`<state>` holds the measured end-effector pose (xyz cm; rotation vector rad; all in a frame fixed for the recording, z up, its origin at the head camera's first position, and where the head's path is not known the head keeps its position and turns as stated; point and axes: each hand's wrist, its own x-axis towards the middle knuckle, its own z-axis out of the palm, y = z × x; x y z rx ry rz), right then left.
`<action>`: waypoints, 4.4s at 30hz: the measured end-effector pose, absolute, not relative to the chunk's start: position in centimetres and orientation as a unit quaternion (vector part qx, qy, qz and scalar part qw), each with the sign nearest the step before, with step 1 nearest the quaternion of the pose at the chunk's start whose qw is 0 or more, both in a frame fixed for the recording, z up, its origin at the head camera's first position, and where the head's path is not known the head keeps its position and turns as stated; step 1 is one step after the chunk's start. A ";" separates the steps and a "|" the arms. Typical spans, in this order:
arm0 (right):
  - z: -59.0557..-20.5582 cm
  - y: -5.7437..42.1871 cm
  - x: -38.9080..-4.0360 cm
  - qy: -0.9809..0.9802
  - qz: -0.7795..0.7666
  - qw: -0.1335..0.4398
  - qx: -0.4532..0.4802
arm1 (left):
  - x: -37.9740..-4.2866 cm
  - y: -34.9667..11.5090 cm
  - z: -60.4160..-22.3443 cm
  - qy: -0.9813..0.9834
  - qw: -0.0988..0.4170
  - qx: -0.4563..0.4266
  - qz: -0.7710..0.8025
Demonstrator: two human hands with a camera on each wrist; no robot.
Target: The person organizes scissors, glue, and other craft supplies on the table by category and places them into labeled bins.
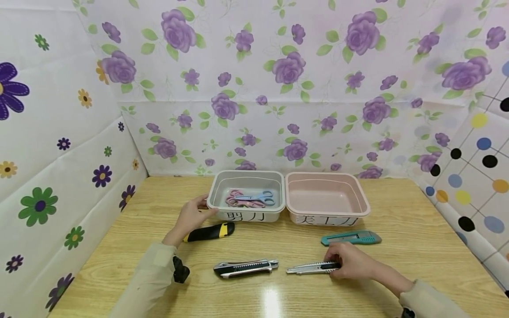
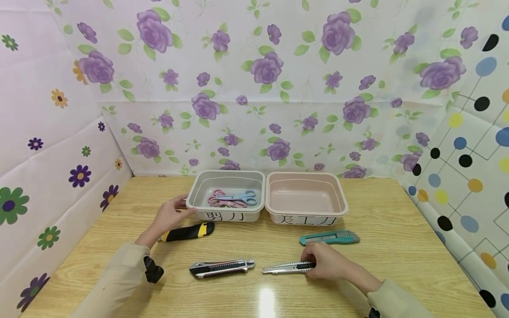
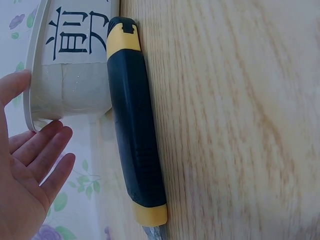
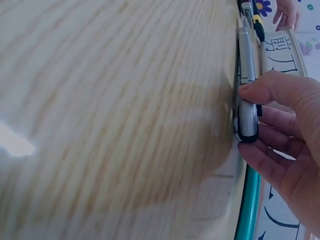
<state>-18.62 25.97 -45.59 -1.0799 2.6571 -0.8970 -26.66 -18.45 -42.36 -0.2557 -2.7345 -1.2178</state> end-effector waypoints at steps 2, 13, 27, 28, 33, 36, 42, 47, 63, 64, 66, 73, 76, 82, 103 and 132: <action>-45.4 25.9 -18.7 0.887 -0.289 0.064 -0.354 | -26.6 -18.5 -42.3 -0.908 0.068 -0.084 -0.405; -44.8 26.0 -19.0 0.895 -0.253 0.035 -0.367 | -26.6 -18.5 -42.5 -0.906 0.071 -0.086 -0.408; -40.1 27.0 -20.9 0.882 -0.261 -0.031 -0.391 | -26.5 -18.4 -42.3 -0.904 0.067 -0.083 -0.413; -39.7 27.0 -21.1 0.880 -0.262 -0.037 -0.394 | -26.5 -18.5 -42.3 -0.904 0.066 -0.084 -0.413; -37.7 27.3 -22.2 0.876 -0.275 -0.045 -0.394 | -26.5 -18.6 -42.5 -0.905 0.065 -0.086 -0.412; -36.7 27.5 -23.2 0.880 -0.271 -0.056 -0.385 | -26.6 -18.6 -42.5 -0.904 0.068 -0.089 -0.413; -35.3 28.2 -24.8 0.899 -0.255 -0.043 -0.353 | -26.7 -18.5 -42.4 -0.904 0.068 -0.089 -0.413; -35.1 28.8 -26.1 0.902 -0.250 -0.039 -0.348 | -26.7 -18.6 -42.5 -0.905 0.068 -0.086 -0.412; -36.0 29.2 -29.0 0.912 -0.230 -0.048 -0.337 | -26.6 -18.7 -42.2 -0.903 0.066 -0.088 -0.416; -36.1 29.2 -29.1 0.913 -0.229 -0.045 -0.335 | -26.6 -18.7 -42.2 -0.903 0.066 -0.087 -0.416; -36.3 29.3 -29.3 0.916 -0.226 -0.038 -0.330 | -26.6 -18.7 -42.3 -0.903 0.065 -0.087 -0.416; -37.1 29.2 -30.0 0.922 -0.214 -0.043 -0.319 | -26.6 -18.6 -42.3 -0.904 0.065 -0.082 -0.415; -37.6 29.3 -30.3 0.926 -0.206 -0.041 -0.315 | -26.6 -18.6 -42.4 -0.903 0.065 -0.082 -0.416; -38.6 29.4 -30.8 0.922 -0.211 -0.033 -0.323 | -26.9 -18.7 -42.8 -0.904 0.069 -0.087 -0.412; -40.3 28.7 -31.6 0.930 -0.189 -0.002 -0.314 | -27.0 -18.7 -42.9 -0.900 0.067 -0.082 -0.423; -38.6 30.6 -30.5 0.933 -0.220 -0.005 -0.286 | -26.7 -18.6 -42.6 -0.899 0.067 -0.086 -0.424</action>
